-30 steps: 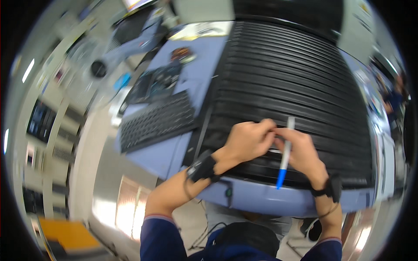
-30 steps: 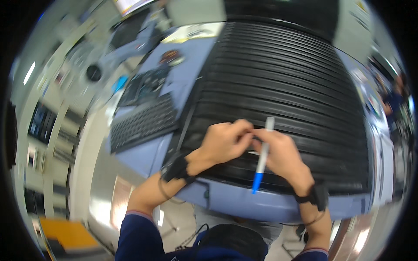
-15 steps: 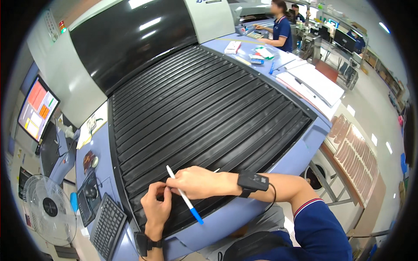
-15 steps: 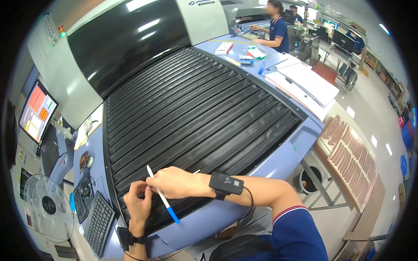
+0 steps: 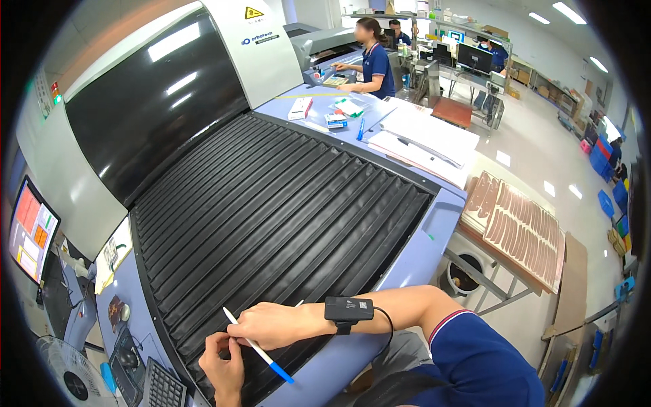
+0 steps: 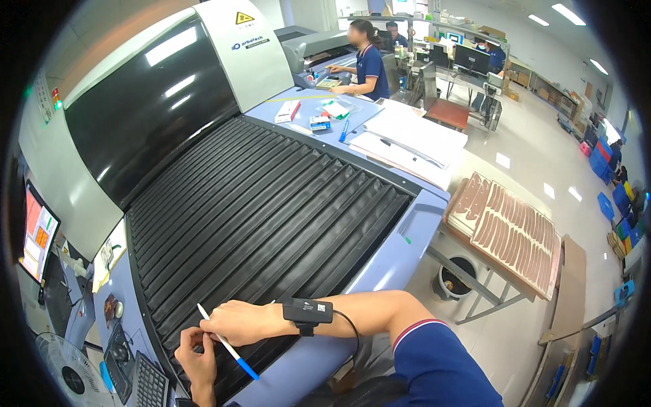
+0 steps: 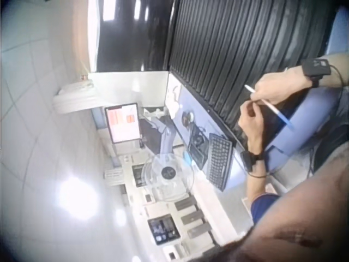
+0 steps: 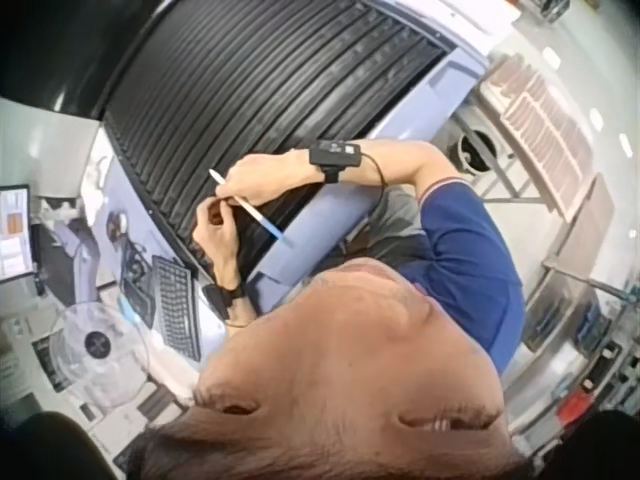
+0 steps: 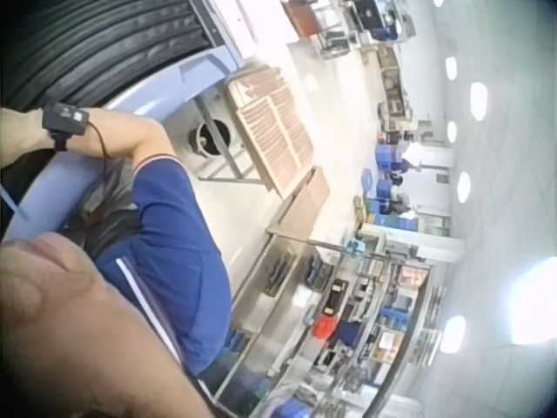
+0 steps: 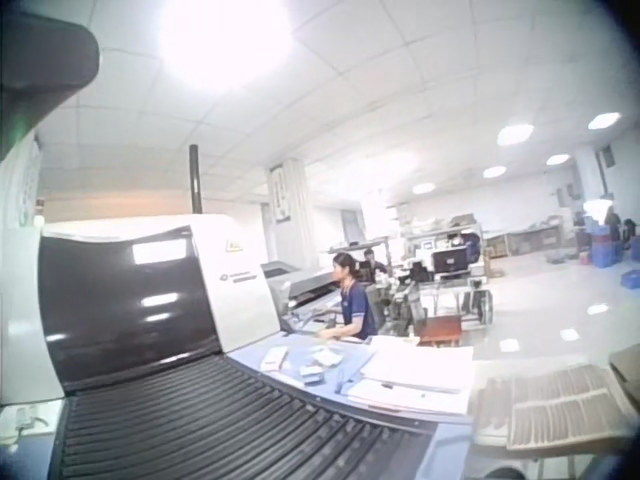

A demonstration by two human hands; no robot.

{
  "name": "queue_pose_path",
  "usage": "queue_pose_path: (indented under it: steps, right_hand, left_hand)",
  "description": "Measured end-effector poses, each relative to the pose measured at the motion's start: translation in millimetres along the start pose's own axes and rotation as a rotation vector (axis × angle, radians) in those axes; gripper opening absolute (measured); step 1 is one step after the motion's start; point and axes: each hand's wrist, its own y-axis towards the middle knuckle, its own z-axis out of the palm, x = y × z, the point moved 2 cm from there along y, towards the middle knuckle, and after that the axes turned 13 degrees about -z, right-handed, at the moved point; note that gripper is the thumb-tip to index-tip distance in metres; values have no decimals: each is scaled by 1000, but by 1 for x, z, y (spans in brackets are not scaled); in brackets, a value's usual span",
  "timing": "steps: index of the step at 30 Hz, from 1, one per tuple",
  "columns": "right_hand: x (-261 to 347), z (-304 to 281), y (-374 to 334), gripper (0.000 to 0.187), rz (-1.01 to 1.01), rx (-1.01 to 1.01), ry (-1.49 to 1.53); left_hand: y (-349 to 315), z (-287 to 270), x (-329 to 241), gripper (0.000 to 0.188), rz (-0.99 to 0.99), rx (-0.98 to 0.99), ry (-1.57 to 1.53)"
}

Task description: Inspecting and marking copper-colored electrical components or sheets with a marker at an inspection station.

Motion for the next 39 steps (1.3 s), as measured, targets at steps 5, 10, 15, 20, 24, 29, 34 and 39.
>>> queue_pose_path:
  steps: [5,10,15,20,24,29,34,39]
  right_hand:
    - [4,4,-2,19,-5,-43,3]
    - [4,-3,-7,18,10,-39,-28]
    - [3,2,6,16,-6,-32,12]
    - [4,-6,7,13,-1,-4,-36]
    - [9,-18,-5,12,54,-14,-90]
    - [16,-7,5,12,33,-35,-55]
    - [14,-10,4,13,36,-9,-52]
    - [12,-10,6,13,28,-26,-66]
  left_hand:
    - [-3,0,0,11,5,-11,0]
    - [0,7,-6,11,34,9,-25]
    - [-4,-3,7,11,8,-27,-46]
    - [3,-6,-3,13,35,-53,62]
    - [7,6,-9,15,106,-31,52]
    - [-7,-3,-2,13,106,-50,56]
    - [-3,0,-1,14,122,-59,44]
    - [0,-1,0,14,116,-36,44]
